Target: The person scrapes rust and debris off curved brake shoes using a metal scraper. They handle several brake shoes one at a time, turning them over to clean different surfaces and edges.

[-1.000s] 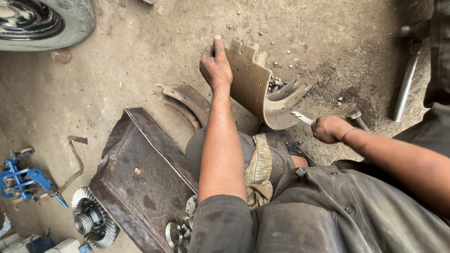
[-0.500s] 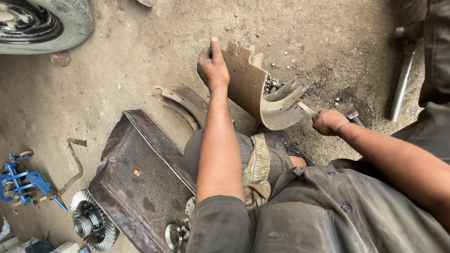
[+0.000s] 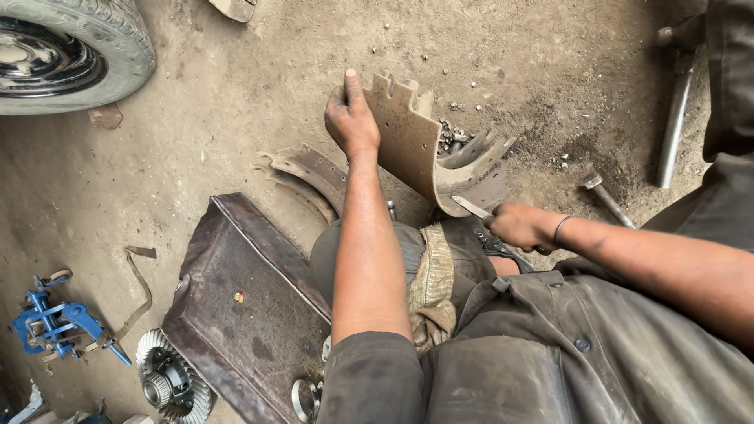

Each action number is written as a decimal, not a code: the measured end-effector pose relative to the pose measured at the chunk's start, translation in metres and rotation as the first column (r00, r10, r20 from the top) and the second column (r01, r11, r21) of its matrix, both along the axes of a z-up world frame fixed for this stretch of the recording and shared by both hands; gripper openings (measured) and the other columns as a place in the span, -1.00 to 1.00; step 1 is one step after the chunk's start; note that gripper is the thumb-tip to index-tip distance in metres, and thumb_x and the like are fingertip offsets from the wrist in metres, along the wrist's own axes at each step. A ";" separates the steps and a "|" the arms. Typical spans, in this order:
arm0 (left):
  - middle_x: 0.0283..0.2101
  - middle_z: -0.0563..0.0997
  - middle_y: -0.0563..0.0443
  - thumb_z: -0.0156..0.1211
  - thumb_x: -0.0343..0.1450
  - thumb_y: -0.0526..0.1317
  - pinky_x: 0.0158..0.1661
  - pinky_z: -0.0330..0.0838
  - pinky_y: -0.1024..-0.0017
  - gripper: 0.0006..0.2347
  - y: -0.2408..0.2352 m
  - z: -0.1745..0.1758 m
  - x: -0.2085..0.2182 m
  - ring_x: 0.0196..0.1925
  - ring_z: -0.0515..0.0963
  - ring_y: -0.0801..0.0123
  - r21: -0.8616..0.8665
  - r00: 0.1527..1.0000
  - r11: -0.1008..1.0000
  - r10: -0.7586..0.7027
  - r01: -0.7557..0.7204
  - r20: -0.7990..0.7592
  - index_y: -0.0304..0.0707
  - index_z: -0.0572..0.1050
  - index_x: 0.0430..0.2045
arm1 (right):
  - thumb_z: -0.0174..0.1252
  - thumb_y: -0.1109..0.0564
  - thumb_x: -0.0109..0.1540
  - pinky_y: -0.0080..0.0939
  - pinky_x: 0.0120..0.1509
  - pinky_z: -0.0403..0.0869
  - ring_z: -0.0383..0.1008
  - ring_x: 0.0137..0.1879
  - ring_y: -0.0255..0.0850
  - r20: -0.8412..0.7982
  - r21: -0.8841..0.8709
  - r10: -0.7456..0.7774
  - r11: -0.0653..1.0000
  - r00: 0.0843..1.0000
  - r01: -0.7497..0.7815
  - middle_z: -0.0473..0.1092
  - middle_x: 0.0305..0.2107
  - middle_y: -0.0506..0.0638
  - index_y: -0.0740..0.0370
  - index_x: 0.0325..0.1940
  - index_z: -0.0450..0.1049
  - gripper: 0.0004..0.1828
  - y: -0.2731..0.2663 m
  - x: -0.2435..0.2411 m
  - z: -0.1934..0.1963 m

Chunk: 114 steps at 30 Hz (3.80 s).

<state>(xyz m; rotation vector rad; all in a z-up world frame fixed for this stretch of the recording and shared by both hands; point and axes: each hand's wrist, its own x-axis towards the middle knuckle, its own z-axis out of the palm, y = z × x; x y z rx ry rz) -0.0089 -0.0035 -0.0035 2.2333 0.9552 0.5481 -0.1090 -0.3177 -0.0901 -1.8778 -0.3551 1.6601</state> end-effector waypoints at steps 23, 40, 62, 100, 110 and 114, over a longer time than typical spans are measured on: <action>-0.54 0.58 0.14 0.01 0.48 0.22 -0.38 0.50 0.36 -0.54 -0.056 0.027 0.003 -0.47 0.56 0.41 0.006 0.960 0.960 -0.279 0.279 0.022 -0.15 0.56 -0.59 | 0.02 -0.03 0.34 -0.19 -0.62 0.21 0.17 -0.64 -0.28 -0.454 0.020 -0.255 0.955 0.854 0.296 0.28 -0.61 -0.08 0.29 -0.39 0.43 -0.64 0.000 0.004 0.061; -0.47 0.61 0.03 0.18 0.45 0.14 -0.32 0.50 0.31 -0.63 -0.088 0.050 0.014 -0.40 0.60 0.36 -0.033 0.965 0.969 -0.247 0.244 -0.091 -0.13 0.54 -0.59 | -0.06 -0.02 0.35 -0.29 -0.62 0.11 0.03 -0.60 -0.37 -0.606 -0.088 -0.422 0.878 0.675 0.470 0.17 -0.60 -0.15 0.17 -0.25 0.38 -0.75 -0.036 0.025 0.052; -0.49 0.52 0.04 0.14 0.43 0.04 -0.61 0.32 0.32 -0.67 -0.069 -0.090 -0.041 -0.57 0.47 0.34 -0.778 0.851 0.492 0.514 -0.391 -0.102 -0.28 0.58 -0.42 | -0.01 -0.06 0.25 0.16 0.27 0.48 0.54 0.11 0.30 0.453 -0.199 -0.140 0.947 0.880 0.253 0.53 -0.08 0.45 0.40 0.04 0.54 -0.49 -0.075 0.052 -0.080; -0.11 0.57 -0.15 -0.06 0.35 -0.46 -0.05 0.49 0.28 -0.79 -0.071 -0.074 -0.005 -0.10 0.57 0.24 -0.802 0.773 0.366 0.610 -0.472 -0.177 -0.37 0.52 -0.23 | -0.20 -0.17 0.43 0.02 -0.03 0.44 0.44 -0.28 -0.18 0.225 0.024 -0.095 0.995 0.970 0.092 0.51 -0.33 0.17 0.30 0.03 0.51 -0.46 -0.033 0.034 -0.042; -0.16 0.59 -0.11 -0.14 0.36 -0.50 -0.01 0.50 0.31 -0.79 -0.071 -0.067 -0.004 -0.10 0.60 0.26 -0.809 0.752 0.325 0.627 -0.490 -0.204 -0.36 0.49 -0.31 | -0.16 -0.12 0.44 -0.16 -0.25 0.43 0.47 -0.37 -0.16 0.093 -0.157 -0.067 0.984 0.993 0.081 0.49 -0.34 0.11 0.25 0.13 0.47 -0.53 -0.024 0.072 -0.034; -0.18 0.59 -0.08 -0.12 0.31 -0.54 -0.04 0.50 0.32 -0.76 -0.064 -0.077 -0.005 -0.13 0.59 0.27 -0.833 0.776 0.347 0.613 -0.431 -0.147 -0.35 0.50 -0.30 | -0.17 -0.13 0.39 0.00 -0.22 0.49 0.45 -0.31 -0.15 -0.119 -0.042 -0.163 0.986 0.979 0.159 0.50 -0.34 0.12 0.24 0.08 0.50 -0.52 -0.038 0.040 -0.022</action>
